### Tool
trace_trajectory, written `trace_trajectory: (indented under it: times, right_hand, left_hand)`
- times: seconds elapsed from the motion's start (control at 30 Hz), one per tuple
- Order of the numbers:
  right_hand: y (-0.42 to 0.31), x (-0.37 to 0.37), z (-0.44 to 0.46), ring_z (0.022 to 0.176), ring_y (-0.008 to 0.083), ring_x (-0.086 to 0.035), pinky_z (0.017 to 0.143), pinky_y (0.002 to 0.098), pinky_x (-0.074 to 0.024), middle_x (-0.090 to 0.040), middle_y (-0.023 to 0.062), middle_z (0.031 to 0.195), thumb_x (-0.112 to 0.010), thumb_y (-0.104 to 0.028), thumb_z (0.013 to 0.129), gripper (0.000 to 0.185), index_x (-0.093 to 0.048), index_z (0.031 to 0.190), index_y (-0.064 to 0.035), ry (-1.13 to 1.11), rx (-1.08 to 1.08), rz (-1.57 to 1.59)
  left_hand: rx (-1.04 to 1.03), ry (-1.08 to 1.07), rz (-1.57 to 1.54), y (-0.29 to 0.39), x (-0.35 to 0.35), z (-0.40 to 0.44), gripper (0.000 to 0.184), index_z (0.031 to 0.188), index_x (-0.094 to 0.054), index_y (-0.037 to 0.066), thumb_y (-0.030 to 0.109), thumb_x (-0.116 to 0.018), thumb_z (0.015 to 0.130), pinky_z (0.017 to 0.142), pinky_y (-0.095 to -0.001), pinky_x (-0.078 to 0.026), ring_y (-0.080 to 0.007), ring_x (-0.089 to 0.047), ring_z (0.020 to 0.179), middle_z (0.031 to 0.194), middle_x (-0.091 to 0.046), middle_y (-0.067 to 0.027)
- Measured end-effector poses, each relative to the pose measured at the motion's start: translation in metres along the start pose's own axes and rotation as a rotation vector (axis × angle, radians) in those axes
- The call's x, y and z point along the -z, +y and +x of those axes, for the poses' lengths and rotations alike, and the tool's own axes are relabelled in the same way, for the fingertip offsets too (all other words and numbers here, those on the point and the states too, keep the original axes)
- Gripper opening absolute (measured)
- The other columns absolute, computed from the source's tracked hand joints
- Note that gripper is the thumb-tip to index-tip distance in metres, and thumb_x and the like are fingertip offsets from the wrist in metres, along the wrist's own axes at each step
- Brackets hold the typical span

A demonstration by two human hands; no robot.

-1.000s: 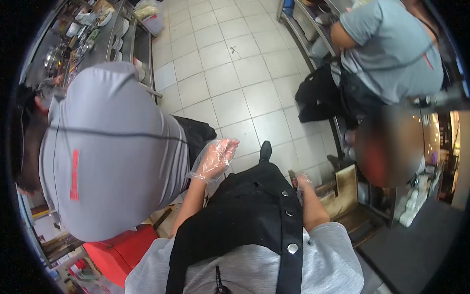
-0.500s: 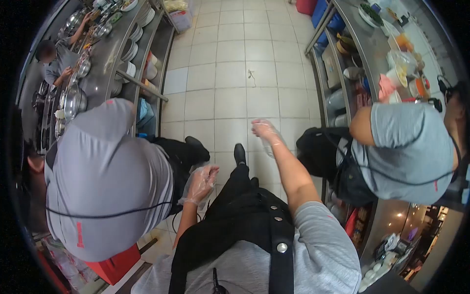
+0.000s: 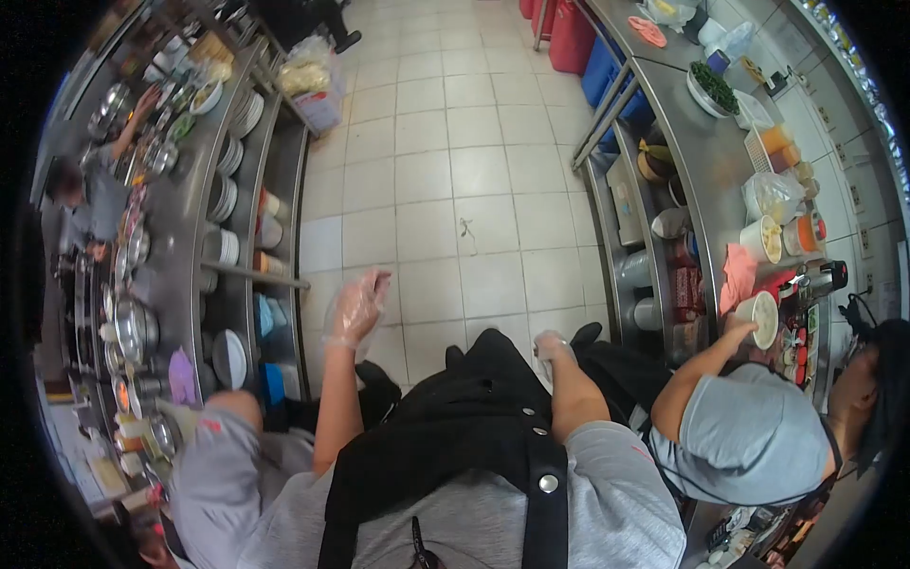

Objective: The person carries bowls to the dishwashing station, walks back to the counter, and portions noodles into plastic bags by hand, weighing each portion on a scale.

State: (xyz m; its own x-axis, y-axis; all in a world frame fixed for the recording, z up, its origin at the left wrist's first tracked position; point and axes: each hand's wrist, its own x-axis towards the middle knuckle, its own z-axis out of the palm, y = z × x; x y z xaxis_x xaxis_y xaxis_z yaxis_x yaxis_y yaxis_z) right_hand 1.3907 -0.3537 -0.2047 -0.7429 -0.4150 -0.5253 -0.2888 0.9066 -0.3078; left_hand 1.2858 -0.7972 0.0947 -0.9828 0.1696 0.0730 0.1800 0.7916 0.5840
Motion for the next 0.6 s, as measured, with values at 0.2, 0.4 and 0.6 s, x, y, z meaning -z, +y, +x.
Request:
trace_trajectory:
  times: [0.2,0.4,0.6]
  right_hand:
    - [0.079,0.005,0.035,0.07,0.0252,-0.068,0.056,0.0376,-0.0557,-0.068,0.0155,0.081,-0.061,-0.022,0.089,0.019,-0.064,0.089,-0.0039,0.015,-0.859,1.404]
    - [0.192,0.121,0.179,0.069,0.0233,-0.068,0.056,0.0358,-0.0569,-0.068,0.0153,0.087,-0.057,-0.017,0.091,0.013,-0.06,0.089,-0.0046,-0.071,-0.655,1.178]
    - [0.228,0.331,0.33,0.068,0.0216,-0.067,0.057,0.0346,-0.0569,-0.068,0.0125,0.085,-0.059,-0.014,0.09,0.019,-0.061,0.108,-0.0076,0.165,-0.668,1.368]
  left_hand:
    - [-0.047,-0.133,-0.179,-0.029,-0.068,0.2,0.019,0.108,-0.066,0.007,0.017,-0.055,0.096,0.082,-0.0467,-0.053,-0.0396,-0.065,0.094,0.098,-0.069,-0.0198]
    - [0.352,-0.748,0.382,-0.266,-0.201,0.15,0.04,0.119,-0.067,0.008,0.03,-0.058,0.087,0.088,-0.0477,-0.051,-0.0378,-0.066,0.104,0.113,-0.069,-0.0203]
    - [1.323,-0.837,-0.846,-0.319,-0.018,0.089,0.021,0.11,-0.068,0.006,0.016,-0.063,0.092,0.081,-0.0399,-0.054,-0.0246,-0.069,0.093,0.097,-0.071,-0.0156]
